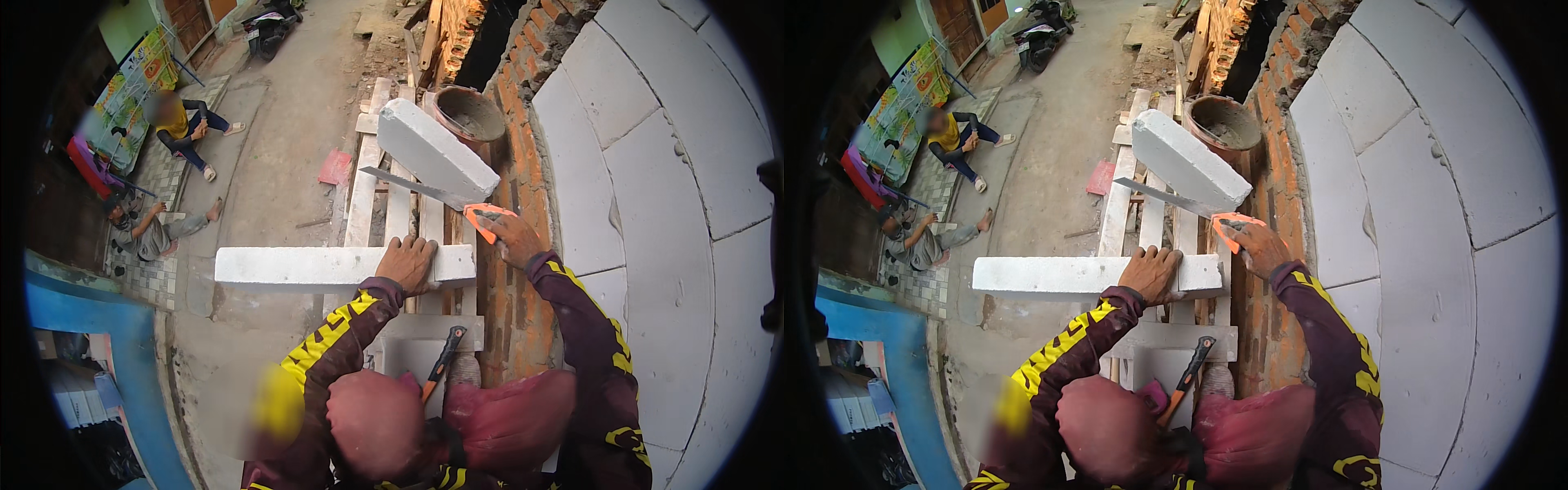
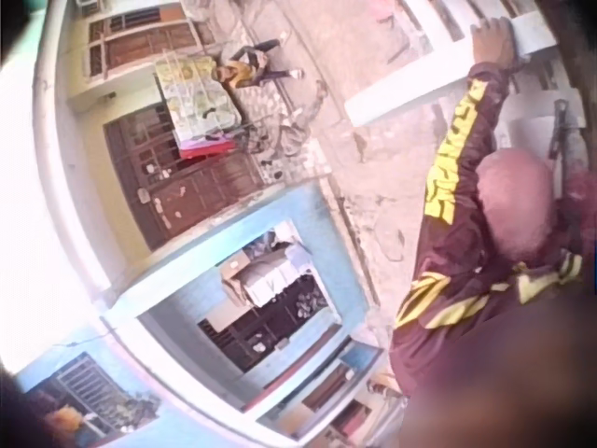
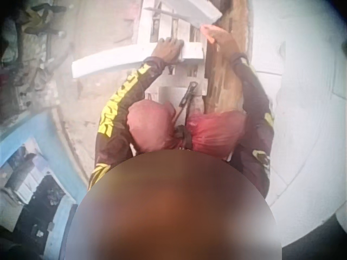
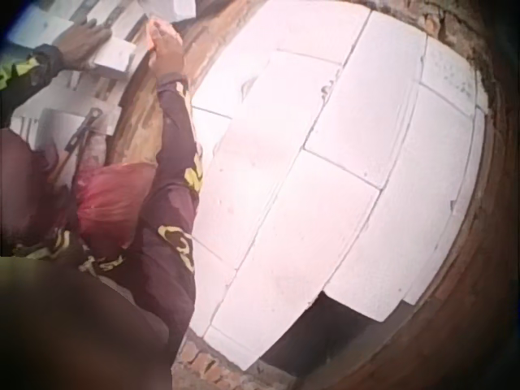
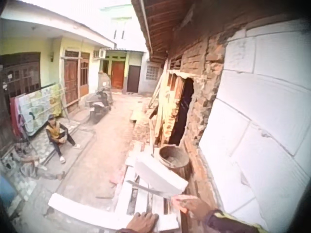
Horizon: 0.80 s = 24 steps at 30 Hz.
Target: The person measures and cuts a white tile, applies cement to the wall, and places the tile. They use a hammer to adjust the tile and measure the wall with a tape measure.
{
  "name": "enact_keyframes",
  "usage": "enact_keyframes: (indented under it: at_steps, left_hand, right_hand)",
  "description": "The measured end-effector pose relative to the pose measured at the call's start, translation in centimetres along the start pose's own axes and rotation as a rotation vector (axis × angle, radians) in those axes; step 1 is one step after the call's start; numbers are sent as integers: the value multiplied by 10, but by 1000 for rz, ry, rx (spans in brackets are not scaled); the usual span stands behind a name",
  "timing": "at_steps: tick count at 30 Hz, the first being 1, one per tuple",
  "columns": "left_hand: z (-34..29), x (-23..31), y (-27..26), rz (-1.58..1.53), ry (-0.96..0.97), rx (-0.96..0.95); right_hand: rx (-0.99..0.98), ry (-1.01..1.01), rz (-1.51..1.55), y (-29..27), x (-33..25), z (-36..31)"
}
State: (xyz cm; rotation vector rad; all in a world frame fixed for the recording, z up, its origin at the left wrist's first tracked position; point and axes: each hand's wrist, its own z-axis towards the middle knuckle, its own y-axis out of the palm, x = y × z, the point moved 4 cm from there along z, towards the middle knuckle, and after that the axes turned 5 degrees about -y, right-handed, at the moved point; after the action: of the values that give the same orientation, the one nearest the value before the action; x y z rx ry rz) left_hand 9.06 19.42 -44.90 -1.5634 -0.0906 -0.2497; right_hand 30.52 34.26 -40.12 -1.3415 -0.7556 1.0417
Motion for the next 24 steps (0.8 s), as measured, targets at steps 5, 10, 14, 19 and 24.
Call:
enact_keyframes:
  at_steps: [5,10,14,19,24]
  left_hand:
    - [3,0,0,-41,-16,-49]
    - [6,2,-1,-21,-21,-90]
    - [7,2,1,-26,-23,-70]
    - [9,7,1,21,-18,-66]
    - [7,10,-1,-44,-63,-105]
  right_hand:
    - [-42,-45,10,88,44,-24]
    - [-217,135,37,124,47,-37]
    - [-194,313,584,81,32,-19]
    - [-311,38,351,58,-30,-6]
    - [-124,432,581,74,-30,-24]
